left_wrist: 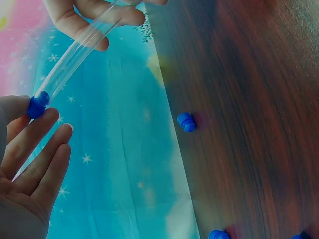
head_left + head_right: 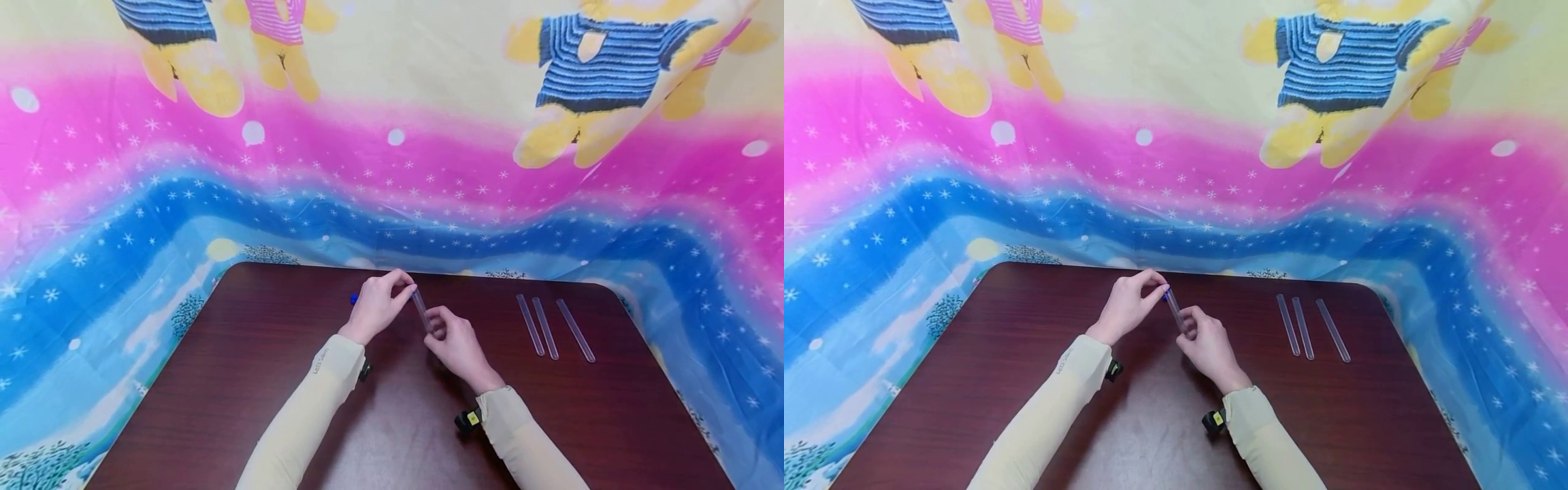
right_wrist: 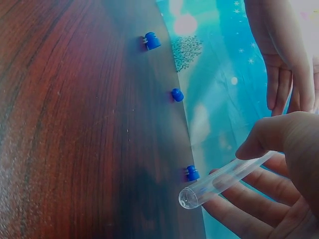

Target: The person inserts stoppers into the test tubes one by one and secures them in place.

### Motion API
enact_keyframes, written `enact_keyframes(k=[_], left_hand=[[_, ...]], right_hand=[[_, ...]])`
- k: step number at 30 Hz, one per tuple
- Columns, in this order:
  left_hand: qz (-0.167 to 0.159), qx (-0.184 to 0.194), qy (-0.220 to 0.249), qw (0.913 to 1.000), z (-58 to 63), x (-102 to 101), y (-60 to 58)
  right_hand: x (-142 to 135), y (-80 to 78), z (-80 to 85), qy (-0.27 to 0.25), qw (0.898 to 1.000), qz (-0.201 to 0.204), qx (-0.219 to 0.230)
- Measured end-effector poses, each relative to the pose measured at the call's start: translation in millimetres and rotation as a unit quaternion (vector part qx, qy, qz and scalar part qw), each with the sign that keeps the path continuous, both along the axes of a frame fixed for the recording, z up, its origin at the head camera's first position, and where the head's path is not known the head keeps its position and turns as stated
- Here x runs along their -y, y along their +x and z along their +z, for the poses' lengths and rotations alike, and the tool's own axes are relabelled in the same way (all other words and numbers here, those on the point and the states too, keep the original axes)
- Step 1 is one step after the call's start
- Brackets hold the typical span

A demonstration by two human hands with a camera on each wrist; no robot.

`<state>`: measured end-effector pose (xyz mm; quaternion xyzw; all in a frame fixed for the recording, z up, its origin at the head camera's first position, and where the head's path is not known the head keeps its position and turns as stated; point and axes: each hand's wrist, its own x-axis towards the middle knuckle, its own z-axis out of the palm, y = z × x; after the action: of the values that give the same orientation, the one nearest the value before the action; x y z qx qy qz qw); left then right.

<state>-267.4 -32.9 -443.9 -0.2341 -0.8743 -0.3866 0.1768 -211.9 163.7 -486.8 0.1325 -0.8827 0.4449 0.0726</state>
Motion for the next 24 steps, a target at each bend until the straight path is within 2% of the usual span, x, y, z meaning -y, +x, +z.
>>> enact_keyframes(k=[11,24], left_hand=[[-0.002,0.015,0.005,0.9999,-1.3,-2.9,3.1],[-0.042,0.039,0.047,0.9973,-7.9,-6.2,6.5]], right_hand=[[0.7,1.6,1.6,-0.002,1.0,-0.004,-0.002],[1.9,0.4,1.8,0.001,1.0,-0.011,0.003]])
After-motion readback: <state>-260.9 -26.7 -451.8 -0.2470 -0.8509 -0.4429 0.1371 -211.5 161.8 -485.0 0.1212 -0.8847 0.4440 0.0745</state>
